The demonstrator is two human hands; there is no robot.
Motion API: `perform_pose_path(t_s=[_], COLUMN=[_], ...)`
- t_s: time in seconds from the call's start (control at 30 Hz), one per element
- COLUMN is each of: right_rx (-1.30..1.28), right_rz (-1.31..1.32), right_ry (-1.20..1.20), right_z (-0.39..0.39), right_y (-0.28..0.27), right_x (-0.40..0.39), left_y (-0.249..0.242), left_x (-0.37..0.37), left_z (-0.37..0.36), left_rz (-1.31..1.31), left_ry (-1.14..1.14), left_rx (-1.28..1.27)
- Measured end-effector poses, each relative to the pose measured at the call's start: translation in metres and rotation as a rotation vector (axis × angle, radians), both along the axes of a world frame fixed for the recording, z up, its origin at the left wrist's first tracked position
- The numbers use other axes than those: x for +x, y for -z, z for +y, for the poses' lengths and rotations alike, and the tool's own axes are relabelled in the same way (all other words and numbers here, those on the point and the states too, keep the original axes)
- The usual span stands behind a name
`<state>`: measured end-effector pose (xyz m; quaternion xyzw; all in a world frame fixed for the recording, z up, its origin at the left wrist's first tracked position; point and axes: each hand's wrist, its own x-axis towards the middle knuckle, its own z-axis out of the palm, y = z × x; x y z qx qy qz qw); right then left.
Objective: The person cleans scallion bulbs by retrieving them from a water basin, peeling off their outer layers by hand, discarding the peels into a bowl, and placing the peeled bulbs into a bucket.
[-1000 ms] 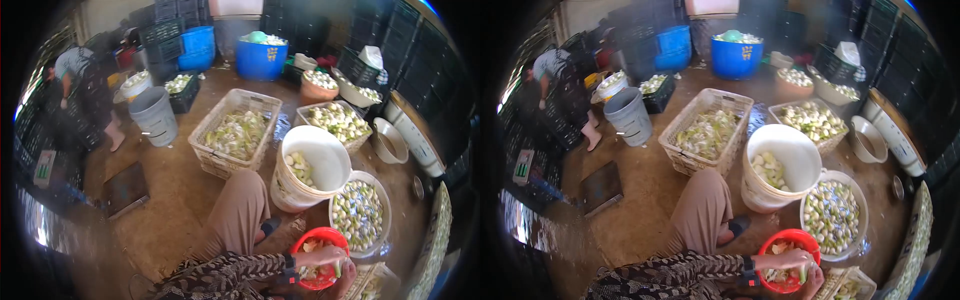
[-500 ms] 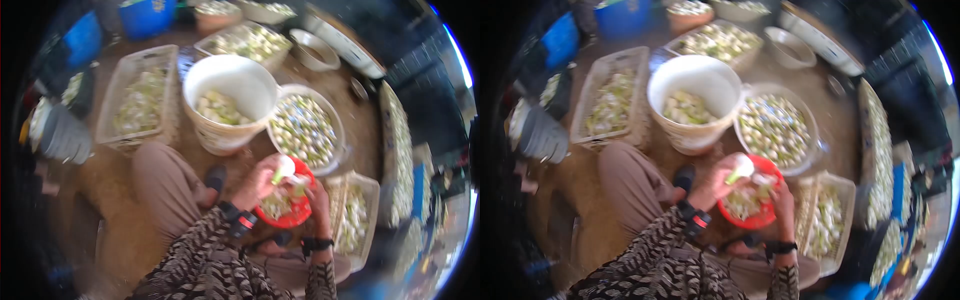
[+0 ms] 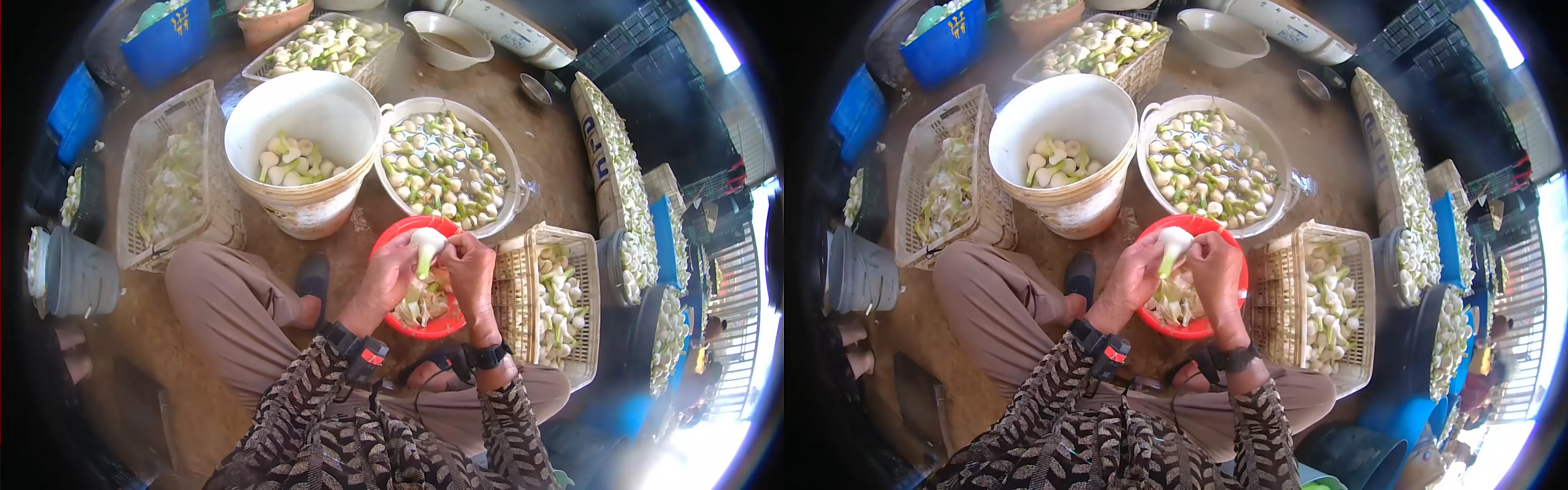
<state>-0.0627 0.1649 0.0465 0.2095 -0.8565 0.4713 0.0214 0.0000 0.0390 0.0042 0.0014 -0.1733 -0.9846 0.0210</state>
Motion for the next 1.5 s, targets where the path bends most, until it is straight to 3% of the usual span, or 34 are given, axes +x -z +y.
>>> perform_pose_path(t_s=[0.07,0.13,0.17,0.2,0.27,0.43,0.5,0.53,0.6,0.63,0.67,0.73,0.8,0.83,0.87,0.93,0.97,1.03,1.1,1.13,1.17,1.2,1.27,1.33,1.37,1.4,1.47,1.5], right_rx=[0.013,-0.041,-0.221,-0.219,-0.521,-0.88,-0.03,0.078,0.449,0.424,0.42,0.36,0.32,0.424,0.329,0.675,0.525,0.681,0.933,1.107,1.06,0.882,0.784,0.82,0.859,0.962,0.894,0.713], right_rz=[0.028,-0.019,-0.275,-0.279,-0.435,-0.382,-0.426,-0.516,-0.108,-0.244,-0.249,-0.352,-0.188,-0.227,-0.337,0.168,0.19,0.133,0.07,0.263,0.301,0.247,0.204,0.127,0.05,-0.198,-0.026,-0.022], right_ry=[0.022,-0.068,-0.123,-0.112,-0.009,0.209,0.088,-0.215,-0.457,-0.371,-0.379,-0.295,-0.312,-0.353,-0.366,-0.627,-0.414,-0.539,-0.547,-0.602,-0.593,-0.59,-0.684,-0.645,-0.587,-0.527,-0.632,-0.65], right_z=[0.006,0.013,0.015,0.018,0.028,0.076,0.08,0.088,0.075,0.068,0.062,0.046,0.017,-0.004,-0.023,-0.06,-0.073,-0.097,-0.12,-0.136,-0.148,-0.152,-0.159,-0.16,-0.167,-0.166,-0.15,-0.147], right_y=[-0.003,-0.002,-0.003,-0.004,-0.008,0.003,0.003,0.031,0.032,0.031,0.037,0.057,0.09,0.097,0.121,0.201,0.269,0.266,0.242,0.226,0.199,0.205,0.211,0.268,0.266,0.261,0.249,0.25], right_x=[-0.002,-0.002,-0.002,-0.005,-0.017,-0.069,-0.075,-0.081,-0.071,-0.075,-0.089,-0.132,-0.181,-0.202,-0.225,-0.281,-0.294,-0.294,-0.286,-0.282,-0.269,-0.272,-0.269,-0.284,-0.284,-0.283,-0.287,-0.293], left_y=[-0.003,-0.002,0.003,0.009,0.018,0.019,0.013,0.01,-0.01,-0.027,-0.044,-0.061,-0.058,-0.041,-0.032,-0.018,-0.009,0.004,0.029,0.037,0.044,0.05,0.06,0.063,0.059,0.054,0.048,0.052], left_x=[-0.002,0.0,0.001,-0.001,-0.005,-0.007,-0.011,-0.017,-0.038,-0.045,-0.054,-0.066,-0.08,-0.089,-0.093,-0.096,-0.1,-0.104,-0.106,-0.11,-0.113,-0.118,-0.124,-0.128,-0.128,-0.129,-0.126,-0.124], left_z=[-0.003,0.001,0.002,-0.001,-0.004,-0.011,-0.02,-0.023,-0.047,-0.053,-0.071,-0.096,-0.091,-0.086,-0.075,-0.057,-0.052,-0.056,-0.056,-0.06,-0.063,-0.06,-0.055,-0.048,-0.047,-0.048,-0.052,-0.054], left_rz=[0.026,-0.081,-0.089,-0.11,-0.147,-0.077,-0.071,-0.055,0.156,0.029,0.082,0.189,0.2,0.114,-0.037,-0.146,-0.244,-0.363,-0.275,-0.237,-0.27,-0.303,-0.344,-0.319,-0.314,-0.326,-0.383,-0.384], left_ry=[0.122,0.156,0.17,0.234,0.353,0.261,0.192,0.13,-0.069,-0.191,-0.305,-0.342,-0.289,-0.252,-0.258,-0.226,-0.232,-0.111,-0.129,-0.122,-0.124,-0.101,-0.074,-0.019,-0.008,-0.009,-0.019,-0.055], left_rx=[0.047,-0.512,-0.507,-0.471,-0.4,-0.314,-0.319,-0.316,-0.106,0.319,0.372,0.26,0.183,0.05,-0.069,-0.038,-0.22,-0.304,-0.357,-0.391,-0.43,-0.462,-0.492,-0.445,-0.444,-0.448,-0.455,-0.497])
